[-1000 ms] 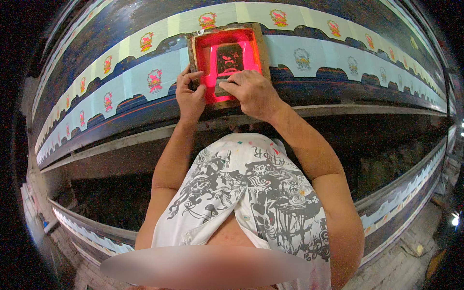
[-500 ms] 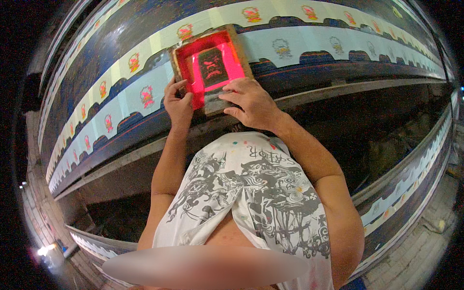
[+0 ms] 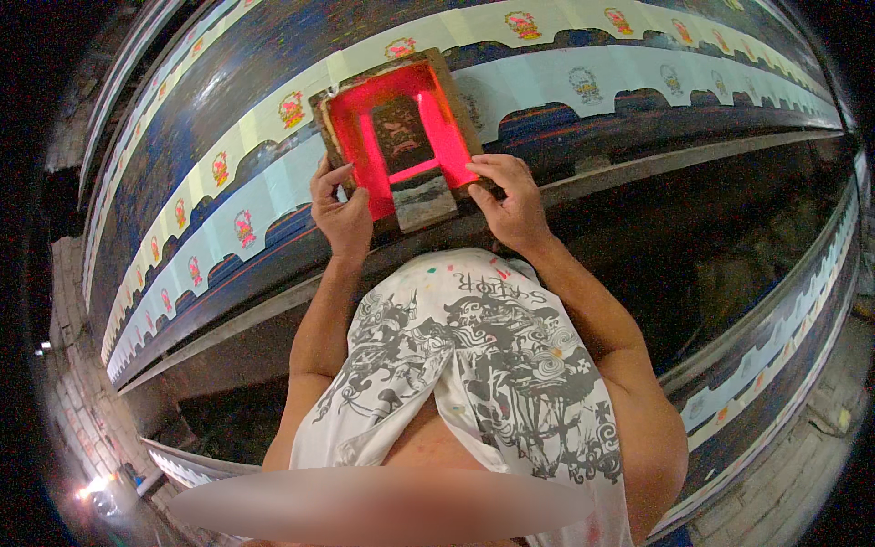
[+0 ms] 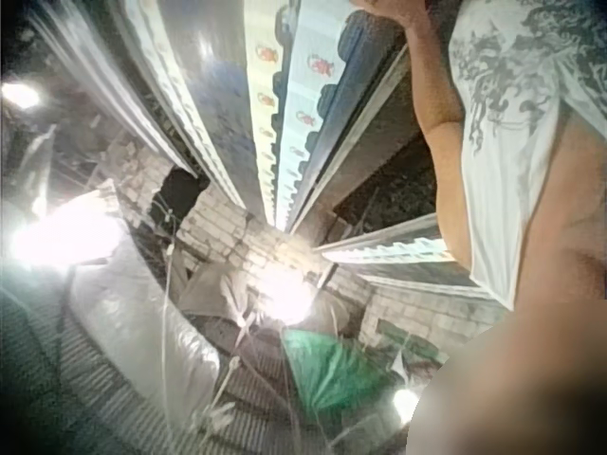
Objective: The person holds a wooden frame with a pink screen and repeatedly rubs a small dark block across a printed sheet on a conveyor belt. The person moves the frame along the belt and continues rubbing the block over the printed area.
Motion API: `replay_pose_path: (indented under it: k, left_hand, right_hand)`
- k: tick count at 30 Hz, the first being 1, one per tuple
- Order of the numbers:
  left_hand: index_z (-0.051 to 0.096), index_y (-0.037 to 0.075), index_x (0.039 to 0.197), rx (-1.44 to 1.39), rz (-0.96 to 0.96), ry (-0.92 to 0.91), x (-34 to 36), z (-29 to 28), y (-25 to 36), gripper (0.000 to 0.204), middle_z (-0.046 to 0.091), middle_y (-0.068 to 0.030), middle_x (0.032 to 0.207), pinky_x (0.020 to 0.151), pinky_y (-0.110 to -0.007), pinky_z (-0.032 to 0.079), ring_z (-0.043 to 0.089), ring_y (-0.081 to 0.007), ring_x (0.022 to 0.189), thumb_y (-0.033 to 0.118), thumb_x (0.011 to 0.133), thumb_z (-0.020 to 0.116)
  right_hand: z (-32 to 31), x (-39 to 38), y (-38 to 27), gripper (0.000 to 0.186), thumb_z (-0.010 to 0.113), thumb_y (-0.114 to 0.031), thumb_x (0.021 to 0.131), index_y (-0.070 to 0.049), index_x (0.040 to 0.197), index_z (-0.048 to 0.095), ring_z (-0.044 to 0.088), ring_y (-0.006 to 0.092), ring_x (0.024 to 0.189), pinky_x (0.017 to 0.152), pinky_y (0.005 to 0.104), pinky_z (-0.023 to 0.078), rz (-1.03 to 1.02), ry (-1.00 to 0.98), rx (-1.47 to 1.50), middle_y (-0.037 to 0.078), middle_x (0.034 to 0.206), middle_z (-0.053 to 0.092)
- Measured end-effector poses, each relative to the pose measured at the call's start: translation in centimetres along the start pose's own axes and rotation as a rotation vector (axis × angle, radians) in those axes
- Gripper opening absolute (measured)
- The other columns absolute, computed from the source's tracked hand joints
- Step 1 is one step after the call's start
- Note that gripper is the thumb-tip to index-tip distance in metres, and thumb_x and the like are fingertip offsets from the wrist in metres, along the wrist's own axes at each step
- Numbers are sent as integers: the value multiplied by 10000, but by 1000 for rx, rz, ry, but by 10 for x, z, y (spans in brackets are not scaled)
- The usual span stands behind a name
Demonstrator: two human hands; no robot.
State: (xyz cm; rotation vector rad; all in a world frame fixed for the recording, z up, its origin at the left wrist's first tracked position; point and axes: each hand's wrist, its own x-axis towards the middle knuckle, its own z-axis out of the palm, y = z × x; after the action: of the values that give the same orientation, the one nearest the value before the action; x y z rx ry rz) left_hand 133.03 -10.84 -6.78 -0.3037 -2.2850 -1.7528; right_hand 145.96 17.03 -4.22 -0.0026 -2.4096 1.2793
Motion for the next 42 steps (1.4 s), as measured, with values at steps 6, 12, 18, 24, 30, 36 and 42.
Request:
replay_pose_path:
  k: [6, 12, 18, 24, 30, 36, 42]
  left_hand:
    - [808, 65, 1192, 23, -64, -17, -8, -3, -7, 383, 587, -288, 1621, 1276, -459, 410, 562, -377, 1528, -59, 836, 735]
    - [803, 60, 1176, -87, -101, -9, -6, -1, -16, 367, 598, -263, 1623, 1232, -423, 471, 599, -342, 1513, -74, 841, 737]
    - [799, 59, 1165, -156, -116, -53, 1, -10, -27, 381, 610, -220, 1636, 1228, -414, 483, 603, -318, 1515, -98, 824, 734]
    - [807, 64, 1155, -139, -129, -41, -1, -2, -37, 370, 600, -242, 1651, 1216, -415, 494, 610, -319, 1500, -76, 819, 741]
    - [817, 67, 1151, 33, -134, -56, -2, 10, -21, 349, 592, -262, 1641, 1198, -427, 500, 622, -337, 1478, -30, 823, 746]
    - [831, 68, 1171, 97, -105, -30, 12, 17, -1, 368, 574, -274, 1624, 1182, -431, 497, 586, -377, 1496, -17, 825, 739]
    - [835, 77, 1170, 93, -12, -12, 39, 40, 5, 375, 584, -288, 1598, 1216, -462, 465, 572, -410, 1509, -11, 820, 735]
  right_hand:
    - [-1, -4, -6, 306, 781, -59, 1034, -34, 1339, 782, 708, 341, 1322, 1163, 450, 527, 42, -25, -1, 163, 1381, 762]
    - [0, -6, -6, 300, 785, -114, 1024, -59, 1319, 789, 699, 373, 1328, 1163, 493, 525, 55, 2, 19, 165, 1380, 770]
    - [3, -8, -11, 262, 759, -79, 1063, -36, 1320, 783, 707, 335, 1332, 1163, 461, 528, 34, -19, 10, 161, 1377, 773]
    - [4, -2, -9, 276, 774, -68, 1037, -43, 1312, 780, 707, 351, 1318, 1146, 475, 537, 1, -12, -36, 160, 1378, 762]
    - [1, 5, -22, 308, 816, -51, 969, -53, 1274, 772, 706, 395, 1285, 1110, 515, 559, -144, -58, -53, 147, 1341, 748]
    - [5, 22, -42, 400, 877, -32, 887, -61, 1272, 771, 702, 386, 1313, 1113, 530, 571, -311, -176, -104, 131, 1364, 738]
    - [8, 51, -39, 457, 859, -11, 854, -71, 1299, 769, 687, 368, 1335, 1136, 517, 563, -351, -262, -245, 120, 1371, 712]
